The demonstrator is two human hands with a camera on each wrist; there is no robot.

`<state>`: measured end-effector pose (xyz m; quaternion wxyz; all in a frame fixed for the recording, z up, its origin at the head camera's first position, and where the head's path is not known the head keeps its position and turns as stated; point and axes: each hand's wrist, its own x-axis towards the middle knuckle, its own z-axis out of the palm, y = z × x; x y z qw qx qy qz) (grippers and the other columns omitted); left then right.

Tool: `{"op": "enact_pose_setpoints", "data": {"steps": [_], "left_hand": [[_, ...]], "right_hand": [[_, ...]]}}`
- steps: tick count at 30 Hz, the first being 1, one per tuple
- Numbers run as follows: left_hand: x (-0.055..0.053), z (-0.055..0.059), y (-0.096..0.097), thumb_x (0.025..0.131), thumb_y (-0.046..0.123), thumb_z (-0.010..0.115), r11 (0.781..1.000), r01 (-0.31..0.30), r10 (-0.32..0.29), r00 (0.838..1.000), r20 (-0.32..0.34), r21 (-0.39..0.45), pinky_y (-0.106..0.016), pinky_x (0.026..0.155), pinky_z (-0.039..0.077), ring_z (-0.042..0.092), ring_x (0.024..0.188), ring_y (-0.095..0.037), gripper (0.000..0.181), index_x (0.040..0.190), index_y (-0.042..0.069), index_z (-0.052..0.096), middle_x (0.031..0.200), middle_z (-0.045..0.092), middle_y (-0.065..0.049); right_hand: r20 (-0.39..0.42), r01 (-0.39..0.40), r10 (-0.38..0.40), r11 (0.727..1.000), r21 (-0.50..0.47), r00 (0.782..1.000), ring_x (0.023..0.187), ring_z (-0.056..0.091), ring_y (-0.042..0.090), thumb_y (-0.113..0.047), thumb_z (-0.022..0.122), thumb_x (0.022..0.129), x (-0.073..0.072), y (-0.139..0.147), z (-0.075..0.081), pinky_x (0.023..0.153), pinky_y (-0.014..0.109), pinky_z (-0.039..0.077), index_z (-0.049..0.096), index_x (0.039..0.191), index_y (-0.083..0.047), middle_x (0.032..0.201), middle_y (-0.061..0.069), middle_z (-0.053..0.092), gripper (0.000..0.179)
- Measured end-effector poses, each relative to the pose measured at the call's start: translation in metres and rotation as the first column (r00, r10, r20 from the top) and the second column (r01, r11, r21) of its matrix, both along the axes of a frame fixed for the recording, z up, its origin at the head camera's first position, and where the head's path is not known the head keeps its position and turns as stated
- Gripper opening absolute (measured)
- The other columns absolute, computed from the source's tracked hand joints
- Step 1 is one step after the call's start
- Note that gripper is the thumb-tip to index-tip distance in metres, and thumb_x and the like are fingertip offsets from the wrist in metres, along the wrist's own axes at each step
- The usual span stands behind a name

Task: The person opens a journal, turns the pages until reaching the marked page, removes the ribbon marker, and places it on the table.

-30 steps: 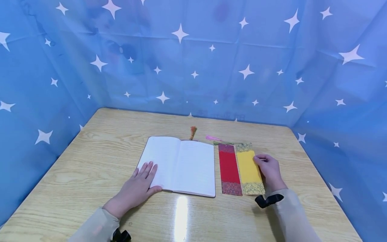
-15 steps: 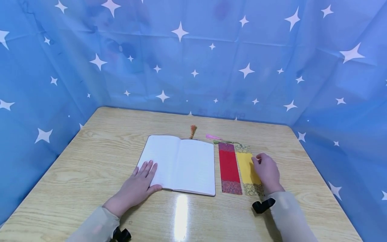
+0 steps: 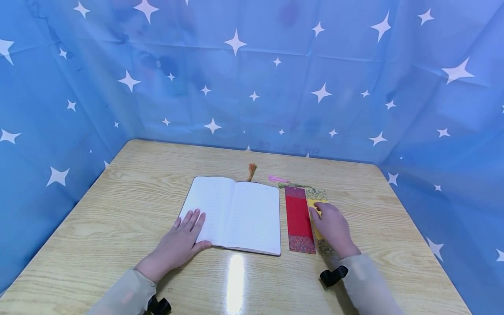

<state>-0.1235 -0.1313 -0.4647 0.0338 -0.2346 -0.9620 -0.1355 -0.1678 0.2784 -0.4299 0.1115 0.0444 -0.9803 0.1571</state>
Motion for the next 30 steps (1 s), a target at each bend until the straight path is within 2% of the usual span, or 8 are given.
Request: {"op": "enact_pose_setpoints", "data": {"steps": [6,16,21,27,30], "left_hand": [[-0.001,-0.002,0.0,0.091,0.056,0.044,1.0,-0.002,0.002,1.0,0.005,-0.006,-0.054,0.108,0.02,0.02,0.136,-0.036,0.08,0.143,-0.002,0.029,0.147,0.026,-0.022],[0.0,0.001,0.001,0.091,0.057,0.044,1.0,-0.007,0.008,0.999,0.033,-0.005,-0.054,0.108,0.019,0.02,0.137,-0.036,0.08,0.144,-0.002,0.028,0.148,0.025,-0.022],[0.0,0.001,0.001,0.091,0.057,0.044,1.0,-0.009,0.01,0.999,0.036,-0.013,-0.055,0.108,0.019,0.019,0.137,-0.036,0.08,0.144,-0.002,0.028,0.148,0.024,-0.021],[0.0,0.0,0.001,0.091,0.058,0.043,1.0,-0.011,0.012,0.999,0.039,-0.012,-0.054,0.108,0.018,0.019,0.137,-0.035,0.081,0.144,-0.001,0.028,0.149,0.024,-0.021],[0.0,0.0,0.001,0.091,0.059,0.041,1.0,-0.012,0.012,0.999,0.039,-0.015,-0.054,0.108,0.018,0.018,0.137,-0.035,0.081,0.144,-0.001,0.027,0.149,0.024,-0.021]], "right_hand": [[-0.048,-0.092,0.094,0.995,0.04,0.994,0.102,0.057,0.037,-0.023,0.069,0.085,0.005,-0.018,-0.001,0.083,0.051,0.049,0.063,0.115,0.001,0.112,0.022,0.061,0.04],[-0.011,-0.2,0.203,0.973,0.115,0.979,0.106,0.057,0.032,-0.03,0.07,0.083,0.021,-0.05,0.002,0.089,0.048,0.047,0.061,0.12,-0.004,0.116,0.016,0.061,0.047],[-0.019,-0.285,0.289,0.95,0.131,0.957,0.107,0.057,0.032,-0.03,0.069,0.084,0.03,-0.061,0.002,0.092,0.048,0.045,0.062,0.119,-0.005,0.117,0.015,0.061,0.043],[-0.055,-0.394,0.405,0.909,0.138,0.913,0.106,0.058,0.029,-0.032,0.069,0.084,0.041,-0.07,0.0,0.092,0.046,0.046,0.064,0.117,-0.007,0.117,0.013,0.062,0.042],[-0.031,-0.422,0.43,0.895,0.144,0.902,0.108,0.057,0.028,-0.035,0.068,0.084,0.045,-0.073,-0.001,0.093,0.045,0.045,0.064,0.119,-0.009,0.12,0.012,0.06,0.044]]}}
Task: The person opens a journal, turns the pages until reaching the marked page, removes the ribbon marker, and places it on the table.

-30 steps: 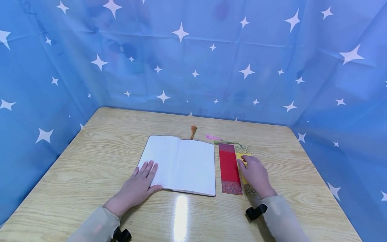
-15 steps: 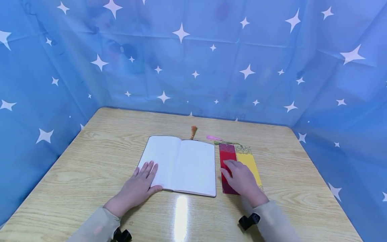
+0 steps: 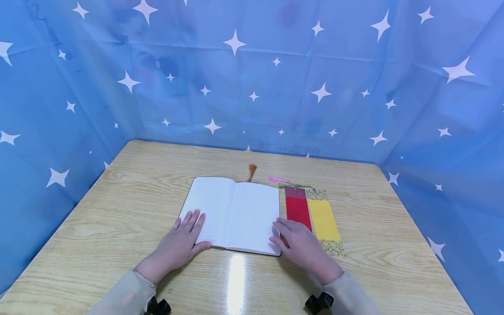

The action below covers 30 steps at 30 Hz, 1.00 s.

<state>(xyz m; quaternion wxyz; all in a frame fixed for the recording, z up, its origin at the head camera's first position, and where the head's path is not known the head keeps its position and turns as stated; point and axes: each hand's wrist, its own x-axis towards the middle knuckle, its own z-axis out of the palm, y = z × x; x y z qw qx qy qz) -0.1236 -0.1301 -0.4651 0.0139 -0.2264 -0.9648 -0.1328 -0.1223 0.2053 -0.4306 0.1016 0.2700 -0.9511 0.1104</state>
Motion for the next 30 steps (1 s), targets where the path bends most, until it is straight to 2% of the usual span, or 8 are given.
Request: {"op": "enact_pose_setpoints", "data": {"steps": [4,8,11,17,21,27,30], "left_hand": [[0.0,-0.002,0.0,0.091,0.06,0.039,1.0,-0.002,0.002,1.0,0.001,-0.007,-0.054,0.109,0.018,0.018,0.137,-0.035,0.082,0.145,0.0,0.027,0.149,0.023,-0.02],[0.0,-0.003,0.0,0.091,0.06,0.039,1.0,-0.003,0.003,1.0,0.003,-0.011,-0.054,0.108,0.017,0.018,0.137,-0.035,0.082,0.145,0.0,0.026,0.149,0.022,-0.02],[0.0,-0.003,0.0,0.091,0.06,0.04,1.0,-0.001,0.001,1.0,-0.007,-0.013,-0.054,0.108,0.018,0.018,0.137,-0.035,0.081,0.145,-0.001,0.027,0.149,0.023,-0.021],[-0.001,-0.001,-0.001,0.091,0.056,0.045,1.0,0.005,-0.005,0.999,-0.036,-0.004,-0.054,0.108,0.019,0.02,0.136,-0.036,0.079,0.144,-0.002,0.029,0.148,0.025,-0.022],[0.0,0.001,-0.001,0.091,0.054,0.046,1.0,0.006,-0.006,0.999,-0.032,0.004,-0.054,0.108,0.019,0.02,0.136,-0.037,0.079,0.144,-0.002,0.029,0.148,0.025,-0.022],[0.001,0.001,-0.001,0.092,0.055,0.045,1.0,0.006,-0.006,1.0,-0.028,0.001,-0.054,0.108,0.02,0.02,0.136,-0.036,0.079,0.144,-0.002,0.029,0.148,0.025,-0.022],[0.001,0.001,-0.001,0.092,0.055,0.045,1.0,0.008,-0.008,1.0,-0.03,0.004,-0.054,0.108,0.019,0.02,0.136,-0.036,0.079,0.144,-0.002,0.028,0.148,0.025,-0.022]], "right_hand": [[0.085,-0.006,0.002,0.999,0.048,0.996,0.117,0.052,0.027,-0.042,0.067,0.084,0.005,-0.002,-0.003,0.096,0.044,0.043,0.061,0.124,-0.012,0.127,0.011,0.056,0.051],[0.158,-0.019,0.006,0.997,0.08,0.987,0.125,0.045,0.028,-0.052,0.065,0.08,0.008,-0.002,-0.004,0.099,0.045,0.04,0.056,0.129,-0.011,0.135,0.012,0.049,0.065],[0.167,-0.046,0.027,0.993,0.106,0.986,0.128,0.04,0.032,-0.054,0.066,0.079,0.012,-0.002,-0.003,0.1,0.047,0.038,0.052,0.133,-0.008,0.138,0.016,0.045,0.072],[0.141,-0.078,0.056,0.985,0.156,0.988,0.128,0.038,0.037,-0.044,0.065,0.084,0.017,-0.008,-0.003,0.098,0.048,0.04,0.049,0.133,0.0,0.139,0.022,0.042,0.068],[0.159,-0.068,0.038,0.979,0.192,0.987,0.13,0.035,0.039,-0.045,0.059,0.088,0.018,-0.011,-0.002,0.101,0.05,0.035,0.047,0.135,0.002,0.141,0.022,0.039,0.067],[0.182,0.015,-0.053,0.979,0.202,0.982,0.134,0.028,0.036,-0.054,0.057,0.086,0.017,-0.012,-0.002,0.104,0.052,0.031,0.038,0.14,0.003,0.145,0.02,0.035,0.08],[0.209,0.027,-0.072,0.977,0.21,0.975,0.134,0.026,0.039,-0.056,0.055,0.086,0.017,-0.013,-0.003,0.104,0.052,0.03,0.035,0.139,0.006,0.145,0.023,0.031,0.084]]}}
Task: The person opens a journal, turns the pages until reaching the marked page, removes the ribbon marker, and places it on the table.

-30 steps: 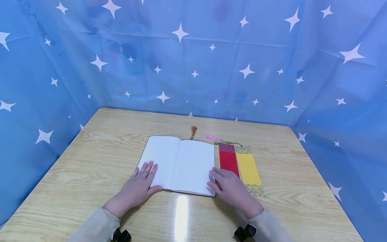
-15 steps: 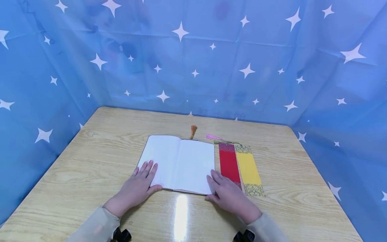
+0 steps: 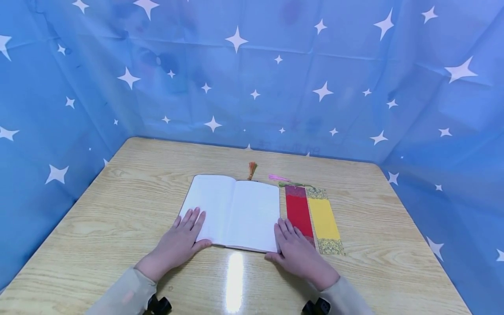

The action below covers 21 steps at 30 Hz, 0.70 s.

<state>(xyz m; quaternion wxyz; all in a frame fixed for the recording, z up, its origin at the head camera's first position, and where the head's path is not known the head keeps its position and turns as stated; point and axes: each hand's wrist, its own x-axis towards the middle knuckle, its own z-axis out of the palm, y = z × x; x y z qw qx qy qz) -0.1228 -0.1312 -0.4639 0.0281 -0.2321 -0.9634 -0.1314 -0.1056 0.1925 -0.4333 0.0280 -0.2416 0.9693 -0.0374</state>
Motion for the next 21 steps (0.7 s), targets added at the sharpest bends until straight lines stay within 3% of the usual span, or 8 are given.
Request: {"op": "enact_pose_setpoints", "data": {"steps": [12,16,19,21], "left_hand": [[0.0017,0.0049,0.0011,0.092,0.051,0.047,1.0,0.008,-0.008,1.0,0.007,0.017,-0.055,0.108,0.02,0.02,0.136,-0.036,0.077,0.143,-0.004,0.028,0.147,0.025,-0.023],[0.0014,0.0046,0.0011,0.092,0.053,0.046,1.0,0.008,-0.008,1.0,0.015,0.014,-0.054,0.108,0.019,0.02,0.136,-0.036,0.078,0.143,-0.003,0.028,0.147,0.025,-0.023],[0.001,0.0045,0.001,0.092,0.053,0.046,1.0,0.004,-0.004,1.0,0.023,0.014,-0.054,0.108,0.019,0.019,0.137,-0.036,0.078,0.144,-0.003,0.028,0.148,0.025,-0.023],[0.0011,0.0045,0.0009,0.092,0.053,0.046,1.0,0.004,-0.004,1.0,0.025,0.014,-0.054,0.108,0.019,0.019,0.137,-0.036,0.078,0.144,-0.003,0.028,0.148,0.024,-0.022]], "right_hand": [[-0.02,-0.055,0.055,0.998,0.0,0.998,0.135,0.025,0.039,-0.05,0.046,0.093,0.0008,-0.0055,0.0014,0.107,0.053,0.023,0.039,0.138,0.006,0.145,0.022,0.033,0.072],[-0.075,-0.085,0.084,0.996,-0.004,0.994,0.131,0.035,0.034,-0.043,0.048,0.095,0.0016,-0.0049,0.0031,0.105,0.051,0.03,0.048,0.133,0.003,0.14,0.018,0.043,0.06],[-0.233,-0.162,0.157,0.987,-0.002,0.96,0.119,0.051,0.028,-0.038,0.057,0.091,0.0006,-0.0032,0.0025,0.096,0.045,0.043,0.06,0.123,0.0,0.127,0.015,0.056,0.049],[-0.364,-0.22,0.207,0.976,0.006,0.908,0.109,0.059,0.025,-0.035,0.064,0.087,-0.0011,-0.0022,0.0019,0.087,0.041,0.05,0.066,0.114,-0.003,0.117,0.012,0.063,0.043]]}}
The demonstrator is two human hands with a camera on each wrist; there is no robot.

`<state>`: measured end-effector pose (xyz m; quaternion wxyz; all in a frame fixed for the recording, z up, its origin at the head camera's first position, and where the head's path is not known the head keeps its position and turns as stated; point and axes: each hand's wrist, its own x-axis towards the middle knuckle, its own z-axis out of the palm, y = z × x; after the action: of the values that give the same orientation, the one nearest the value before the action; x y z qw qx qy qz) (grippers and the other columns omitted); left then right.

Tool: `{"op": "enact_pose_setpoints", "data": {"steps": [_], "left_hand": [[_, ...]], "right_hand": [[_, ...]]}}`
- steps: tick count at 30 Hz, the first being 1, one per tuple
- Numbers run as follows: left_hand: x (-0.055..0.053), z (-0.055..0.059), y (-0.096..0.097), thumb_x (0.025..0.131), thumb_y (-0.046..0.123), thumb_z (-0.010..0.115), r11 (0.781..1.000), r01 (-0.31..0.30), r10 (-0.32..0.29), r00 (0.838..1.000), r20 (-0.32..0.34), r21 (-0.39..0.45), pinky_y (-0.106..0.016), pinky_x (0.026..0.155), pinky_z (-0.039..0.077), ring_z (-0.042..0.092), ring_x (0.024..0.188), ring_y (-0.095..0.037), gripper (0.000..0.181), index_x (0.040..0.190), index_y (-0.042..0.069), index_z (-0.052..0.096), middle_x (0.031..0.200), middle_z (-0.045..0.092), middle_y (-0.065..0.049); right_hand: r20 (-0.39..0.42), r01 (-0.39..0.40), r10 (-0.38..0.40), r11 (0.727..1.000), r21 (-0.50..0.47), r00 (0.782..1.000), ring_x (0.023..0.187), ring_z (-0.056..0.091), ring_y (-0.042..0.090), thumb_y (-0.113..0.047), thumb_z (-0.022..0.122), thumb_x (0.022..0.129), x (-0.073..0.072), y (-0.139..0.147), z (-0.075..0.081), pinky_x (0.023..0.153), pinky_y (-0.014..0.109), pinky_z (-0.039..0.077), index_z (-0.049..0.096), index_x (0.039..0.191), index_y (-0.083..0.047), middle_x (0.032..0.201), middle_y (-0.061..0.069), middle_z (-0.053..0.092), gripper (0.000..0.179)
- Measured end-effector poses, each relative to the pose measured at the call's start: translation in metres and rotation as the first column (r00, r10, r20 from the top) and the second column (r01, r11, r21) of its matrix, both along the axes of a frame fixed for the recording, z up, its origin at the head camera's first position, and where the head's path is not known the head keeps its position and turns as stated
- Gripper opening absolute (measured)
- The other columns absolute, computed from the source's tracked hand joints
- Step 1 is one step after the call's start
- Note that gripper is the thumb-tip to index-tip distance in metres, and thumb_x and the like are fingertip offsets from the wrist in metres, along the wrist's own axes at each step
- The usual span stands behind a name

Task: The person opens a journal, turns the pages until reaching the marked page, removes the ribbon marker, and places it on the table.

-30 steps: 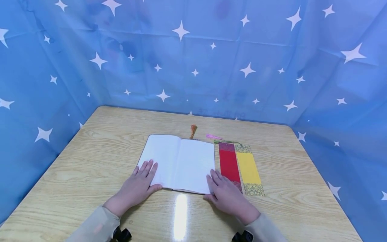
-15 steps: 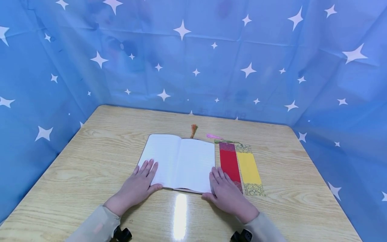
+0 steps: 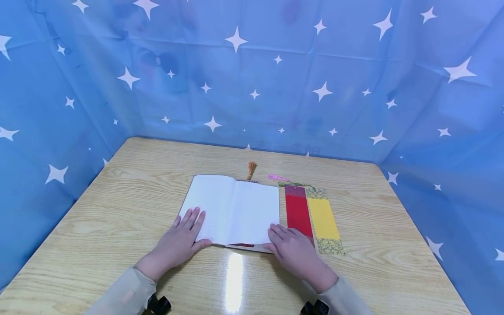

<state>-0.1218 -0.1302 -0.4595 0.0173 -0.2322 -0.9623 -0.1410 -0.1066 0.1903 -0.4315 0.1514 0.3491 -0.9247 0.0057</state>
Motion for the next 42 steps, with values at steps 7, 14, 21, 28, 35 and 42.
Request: {"op": "enact_pose_setpoints", "data": {"steps": [7,14,21,28,35,42], "left_hand": [[0.0,0.0,-0.001,0.092,0.052,0.047,1.0,0.005,-0.005,1.0,-0.018,0.003,-0.055,0.108,0.02,0.02,0.136,-0.037,0.078,0.143,-0.004,0.029,0.147,0.025,-0.023],[0.0,-0.001,-0.001,0.092,0.053,0.046,1.0,0.004,-0.003,1.0,-0.02,0.003,-0.055,0.108,0.02,0.02,0.136,-0.036,0.078,0.143,-0.003,0.028,0.148,0.025,-0.022],[0.0,-0.002,-0.001,0.092,0.054,0.045,1.0,0.001,-0.001,1.0,-0.006,0.003,-0.054,0.108,0.019,0.019,0.137,-0.036,0.079,0.144,-0.003,0.028,0.148,0.024,-0.022],[-0.002,-0.003,-0.001,0.092,0.054,0.045,1.0,0.002,-0.002,1.0,-0.01,-0.001,-0.055,0.108,0.019,0.019,0.137,-0.036,0.079,0.144,-0.003,0.028,0.148,0.024,-0.022],[-0.003,-0.002,-0.002,0.092,0.056,0.043,1.0,0.008,-0.008,1.0,0.008,-0.006,-0.054,0.109,0.018,0.017,0.137,-0.036,0.08,0.144,-0.002,0.027,0.149,0.022,-0.022],[-0.002,-0.001,-0.002,0.091,0.056,0.045,1.0,0.011,-0.011,1.0,-0.003,-0.009,-0.053,0.108,0.019,0.02,0.136,-0.036,0.08,0.144,-0.003,0.028,0.148,0.024,-0.022]], "right_hand": [[-0.217,-0.122,0.117,0.992,-0.011,0.969,0.092,0.067,0.022,-0.029,0.075,0.078,-0.006,-0.001,0.003,0.078,0.037,0.053,0.071,0.101,-0.005,0.103,0.009,0.069,0.034],[-0.155,-0.117,0.104,0.99,-0.076,0.982,0.092,0.067,0.02,-0.027,0.077,0.076,-0.005,-0.005,0.008,0.079,0.035,0.053,0.072,0.104,-0.009,0.104,0.006,0.069,0.034],[-0.04,-0.055,0.049,0.987,-0.149,0.998,0.097,0.065,0.016,-0.036,0.07,0.082,-0.002,-0.012,0.011,0.083,0.034,0.052,0.072,0.107,-0.011,0.107,0.003,0.068,0.034],[0.006,-0.014,0.015,0.982,-0.19,1.0,0.096,0.065,0.018,-0.035,0.067,0.085,0.0,-0.017,0.013,0.082,0.037,0.052,0.071,0.109,-0.011,0.109,0.004,0.068,0.034],[-0.154,-0.078,0.042,0.97,-0.232,0.987,0.09,0.067,0.02,-0.034,0.071,0.08,-0.002,-0.021,0.016,0.078,0.036,0.054,0.073,0.104,-0.011,0.104,0.006,0.069,0.033],[-0.272,-0.115,0.041,0.958,-0.264,0.961,0.097,0.065,0.024,-0.039,0.064,0.087,-0.002,-0.029,0.022,0.08,0.036,0.053,0.071,0.107,-0.008,0.11,0.01,0.067,0.038]]}}
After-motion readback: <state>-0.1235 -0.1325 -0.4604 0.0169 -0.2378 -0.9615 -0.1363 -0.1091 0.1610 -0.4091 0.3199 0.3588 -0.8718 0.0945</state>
